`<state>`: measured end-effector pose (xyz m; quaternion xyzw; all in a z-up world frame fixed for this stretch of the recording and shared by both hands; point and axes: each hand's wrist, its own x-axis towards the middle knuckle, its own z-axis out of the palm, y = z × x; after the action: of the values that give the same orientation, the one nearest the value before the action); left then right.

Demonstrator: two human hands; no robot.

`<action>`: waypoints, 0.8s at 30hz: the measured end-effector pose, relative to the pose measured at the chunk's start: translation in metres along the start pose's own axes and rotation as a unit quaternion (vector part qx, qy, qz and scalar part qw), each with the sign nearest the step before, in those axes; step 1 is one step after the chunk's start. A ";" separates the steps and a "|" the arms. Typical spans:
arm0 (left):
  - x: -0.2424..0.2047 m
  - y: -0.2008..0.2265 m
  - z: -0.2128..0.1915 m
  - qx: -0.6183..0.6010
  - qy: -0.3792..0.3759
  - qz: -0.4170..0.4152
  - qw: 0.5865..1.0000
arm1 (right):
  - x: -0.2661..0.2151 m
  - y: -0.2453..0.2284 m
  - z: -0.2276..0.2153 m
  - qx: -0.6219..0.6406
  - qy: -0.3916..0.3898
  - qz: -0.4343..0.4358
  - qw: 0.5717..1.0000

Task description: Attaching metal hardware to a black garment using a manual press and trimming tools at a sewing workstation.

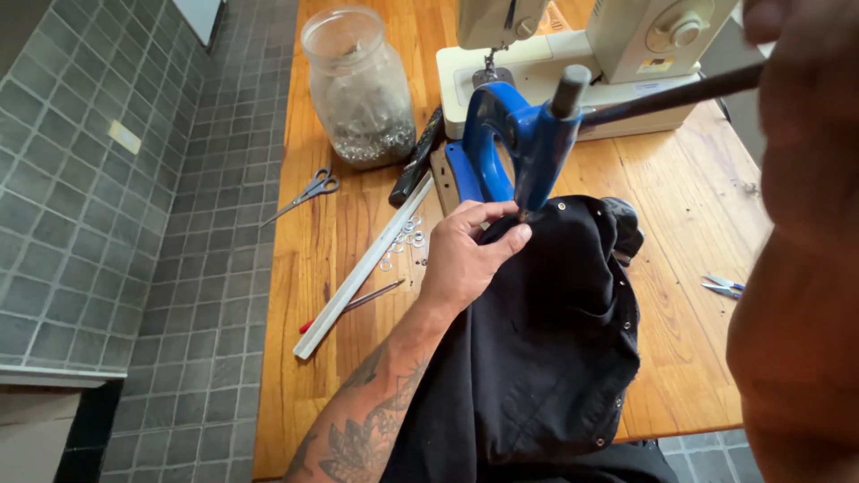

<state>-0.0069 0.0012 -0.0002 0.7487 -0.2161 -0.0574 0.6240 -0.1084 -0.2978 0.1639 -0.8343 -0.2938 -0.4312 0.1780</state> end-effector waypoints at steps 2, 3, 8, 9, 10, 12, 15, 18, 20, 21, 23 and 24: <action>0.000 -0.001 0.000 0.009 -0.004 0.012 1.000 | 0.009 -0.024 0.003 0.025 0.033 0.042 0.998; -0.001 0.002 0.001 0.009 -0.008 0.013 1.000 | 0.014 -0.038 0.005 0.022 0.033 0.044 0.998; -0.001 0.006 0.000 0.011 -0.002 -0.007 1.000 | 0.028 -0.123 0.023 0.108 0.118 0.168 0.973; -0.001 0.005 0.000 0.013 -0.002 -0.007 1.000 | 0.030 -0.136 0.025 0.109 0.120 0.169 0.972; -0.002 0.005 0.000 0.011 0.002 -0.007 1.000 | 0.033 -0.149 0.026 0.132 0.140 0.200 0.961; 0.000 0.006 0.002 0.009 0.004 -0.004 1.000 | 0.026 -0.156 0.029 0.152 0.161 0.229 0.948; -0.002 0.009 0.002 0.014 0.004 -0.015 1.000 | 0.007 -0.153 0.035 0.249 0.215 0.127 0.936; 0.002 0.008 0.003 0.025 0.002 -0.002 1.000 | 0.010 -0.166 0.037 0.241 0.235 0.137 0.932; 0.001 0.001 0.003 0.053 0.013 0.031 0.998 | 0.017 -0.172 0.041 0.239 0.258 0.149 0.924; -0.002 -0.002 0.004 0.053 0.014 0.024 0.998 | 0.013 -0.166 0.041 0.243 0.255 0.154 0.923; 0.003 -0.004 0.005 0.036 0.016 0.029 0.999 | 0.007 -0.149 0.043 0.264 0.246 0.090 0.928; 0.006 -0.004 0.004 0.037 0.016 0.035 0.999 | 0.010 -0.144 0.044 0.262 0.249 0.085 0.928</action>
<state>-0.0015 -0.0043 -0.0038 0.7643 -0.2337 -0.0154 0.6008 -0.1694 -0.1606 0.1539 -0.6453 -0.2704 -0.5160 0.4941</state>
